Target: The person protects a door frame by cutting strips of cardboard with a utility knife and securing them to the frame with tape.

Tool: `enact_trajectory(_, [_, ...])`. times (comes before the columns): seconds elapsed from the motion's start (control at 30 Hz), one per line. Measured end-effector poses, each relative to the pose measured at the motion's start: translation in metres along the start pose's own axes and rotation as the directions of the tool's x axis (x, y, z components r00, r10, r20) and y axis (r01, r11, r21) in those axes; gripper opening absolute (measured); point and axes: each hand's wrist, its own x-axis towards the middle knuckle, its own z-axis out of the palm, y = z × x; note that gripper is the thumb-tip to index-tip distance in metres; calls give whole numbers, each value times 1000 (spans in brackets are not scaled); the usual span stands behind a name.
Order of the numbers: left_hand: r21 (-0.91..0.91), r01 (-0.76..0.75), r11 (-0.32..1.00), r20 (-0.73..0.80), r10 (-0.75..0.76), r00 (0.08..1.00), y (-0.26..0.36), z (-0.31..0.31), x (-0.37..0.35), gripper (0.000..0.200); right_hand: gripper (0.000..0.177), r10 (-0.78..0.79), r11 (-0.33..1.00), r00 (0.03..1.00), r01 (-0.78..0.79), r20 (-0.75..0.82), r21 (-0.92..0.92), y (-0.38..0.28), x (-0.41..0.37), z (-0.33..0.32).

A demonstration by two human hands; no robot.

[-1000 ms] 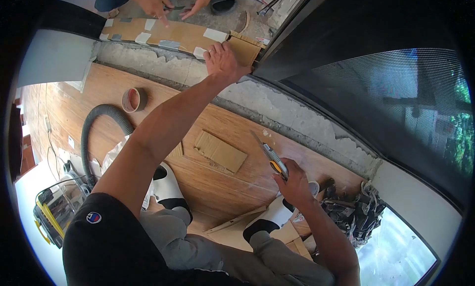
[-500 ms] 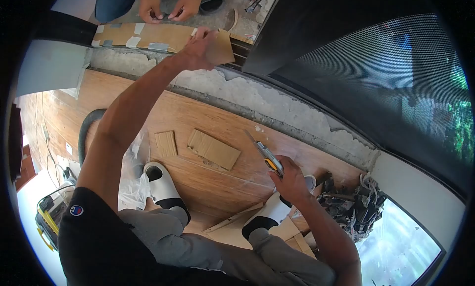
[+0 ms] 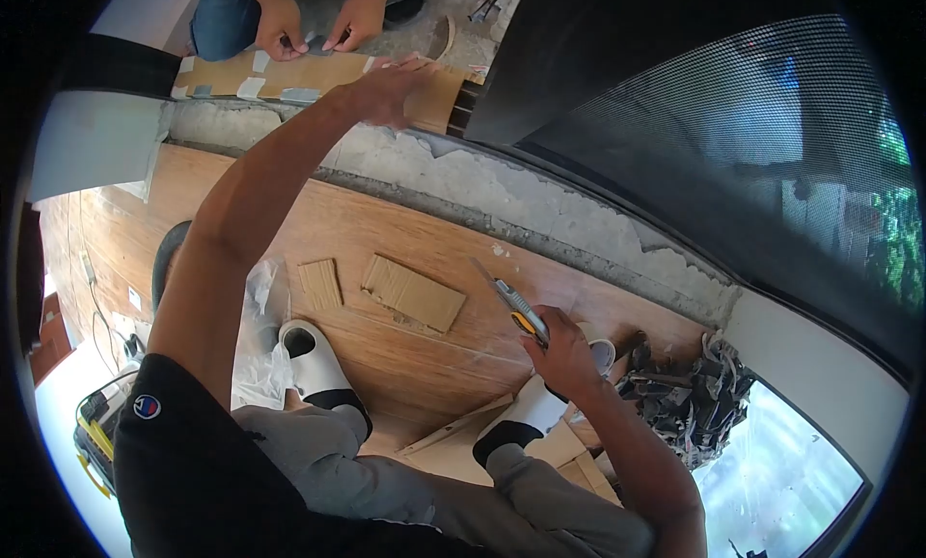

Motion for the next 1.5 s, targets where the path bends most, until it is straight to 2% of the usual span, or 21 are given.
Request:
enact_trajectory(0.13, [3,-55,998,68,55,996,4,-8,2,115,41,9,1000,1000,-9,2,-4,3,2,2])
enact_trajectory(0.23, [18,-91,996,-9,92,996,-1,-3,4,115,42,3,1000,1000,-3,-5,-16,1,3,1])
enact_trajectory(0.3, [-59,14,998,20,-13,1000,-1,-3,5,115,42,-11,1000,1000,11,-2,-20,2,3,1])
enact_trajectory(0.43, [-2,39,999,10,-39,999,-1,-2,3,115,41,-17,999,1000,17,4,-29,4,2,3])
enact_trajectory(0.5, [45,31,998,68,-34,997,2,-7,5,115,41,-10,1000,1000,10,-1,-29,3,1,3])
enact_trajectory(0.63, [33,25,999,109,-29,994,5,-12,4,116,42,-33,999,999,33,-19,-18,5,0,2])
enact_trajectory(0.73, [24,49,999,67,-50,996,7,-11,3,113,41,-27,999,999,26,-23,-21,6,-1,2])
enact_trajectory(0.83, [85,52,995,124,-63,990,5,-7,4,121,41,-8,1000,1000,8,-6,-20,1,-1,1])
enact_trajectory(0.9, [74,11,997,20,-13,1000,2,0,2,125,42,6,1000,1000,-6,0,-29,1,-1,1])
enact_trajectory(0.93, [72,15,997,26,-17,1000,3,-2,-1,125,42,6,1000,1000,-5,7,-27,2,-1,1])
enact_trajectory(1.0, [134,20,991,-111,-5,994,5,0,-14,127,42,25,997,999,-27,-28,-71,5,-3,5])
enact_trajectory(1.03, [137,31,990,-93,-18,995,5,-2,-23,127,42,20,998,1000,-21,-11,-59,5,-2,5])
enact_trajectory(1.1, [166,58,984,-278,-10,961,7,-7,-41,117,42,29,999,999,-30,-34,-36,3,-1,3])
enact_trajectory(1.13, [172,59,983,-270,-10,963,6,-5,-52,117,42,26,999,999,-27,-32,-26,4,0,3])
enact_trajectory(1.2, [47,60,997,-348,-40,936,8,4,-87,96,42,57,997,998,-59,-39,-47,4,0,3])
enact_trajectory(1.23, [4,16,1000,-289,-14,957,16,1,-112,73,42,83,996,996,-84,-32,-43,2,1,3])
enact_trajectory(1.3, [-174,132,976,51,-125,991,31,7,-154,59,42,71,996,997,-73,-39,-48,9,5,7])
enact_trajectory(1.37, [-193,116,974,152,-87,985,50,21,-201,56,40,36,999,997,-38,-66,-37,12,7,10])
enact_trajectory(1.47, [-127,132,983,133,-115,984,78,48,-263,63,38,31,998,998,-34,-63,-61,14,13,13])
enact_trajectory(1.5, [-109,153,982,178,-132,975,82,52,-278,70,38,28,997,998,-32,-60,-63,10,15,13])
